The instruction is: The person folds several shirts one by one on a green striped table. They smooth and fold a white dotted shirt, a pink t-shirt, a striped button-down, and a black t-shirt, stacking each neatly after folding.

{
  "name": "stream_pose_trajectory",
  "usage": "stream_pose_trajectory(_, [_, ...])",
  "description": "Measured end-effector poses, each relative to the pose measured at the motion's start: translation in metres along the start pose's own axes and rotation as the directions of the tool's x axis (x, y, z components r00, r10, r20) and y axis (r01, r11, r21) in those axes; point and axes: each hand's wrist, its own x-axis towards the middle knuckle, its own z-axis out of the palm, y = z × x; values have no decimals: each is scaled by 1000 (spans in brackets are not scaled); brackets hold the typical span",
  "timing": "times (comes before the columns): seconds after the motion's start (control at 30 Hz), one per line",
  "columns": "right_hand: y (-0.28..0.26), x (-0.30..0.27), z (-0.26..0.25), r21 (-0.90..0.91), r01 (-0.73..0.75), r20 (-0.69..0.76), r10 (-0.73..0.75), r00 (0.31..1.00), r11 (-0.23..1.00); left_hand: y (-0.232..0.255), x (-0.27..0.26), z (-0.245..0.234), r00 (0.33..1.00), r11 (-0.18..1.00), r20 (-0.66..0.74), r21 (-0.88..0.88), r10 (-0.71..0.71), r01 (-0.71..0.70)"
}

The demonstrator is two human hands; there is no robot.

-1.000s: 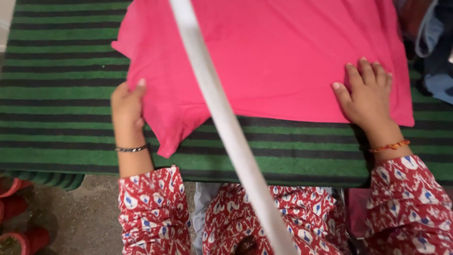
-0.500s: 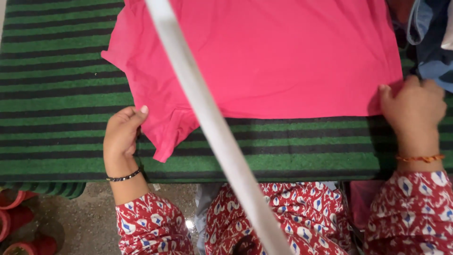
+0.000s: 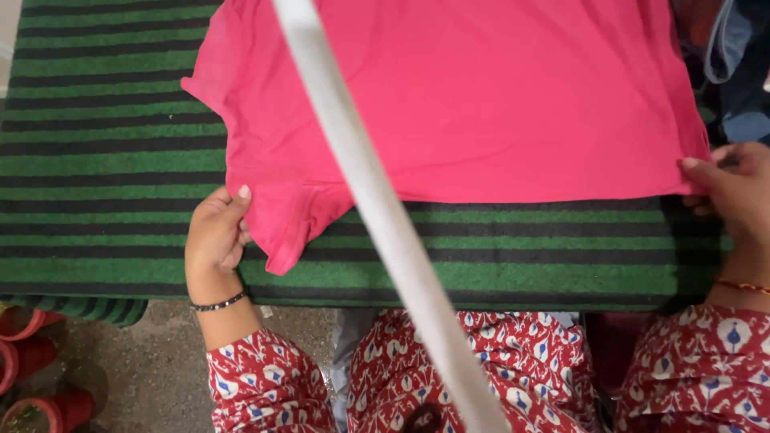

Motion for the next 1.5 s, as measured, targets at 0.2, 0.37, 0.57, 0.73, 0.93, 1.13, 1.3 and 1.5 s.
stream_pose_trajectory(0.2, [21, -1, -6, 499, 57, 146, -149, 978, 865, 11, -9, 9, 999, 995, 47, 104, -10, 5])
stream_pose_trajectory(0.37, [67, 44, -16, 788, -40, 198, -192, 961, 614, 18, -4, 9, 978, 978, -28, -16, 206, -206])
stream_pose_trajectory(0.57, [94, 92, -13, 850, -85, 240, -239, 941, 520, 17, 12, 3, 982, 978, 82, -135, 172, -160])
stream_pose_trajectory(0.73, [51, 121, 11, 929, -192, 294, -318, 901, 316, 40, 76, 15, 993, 908, 18, -408, 115, -97])
stream_pose_trajectory(0.93, [-26, 97, 43, 822, 47, 173, -327, 929, 568, 53, 125, 33, 998, 919, -31, -392, -53, 37])
stream_pose_trajectory(1.13, [-68, 52, 72, 552, 424, -93, -452, 887, 719, 52, 126, 44, 832, 725, -208, 624, 515, -293])
stream_pose_trajectory(1.3, [-86, 30, 97, -170, 733, -97, -751, 653, 659, 69, 153, 58, 649, 340, 8, 847, 761, -409])
stream_pose_trajectory(1.5, [-85, 21, 112, -494, 718, 23, -818, 574, 490, 88, 176, 95, 914, 205, 118, 956, 389, -211])
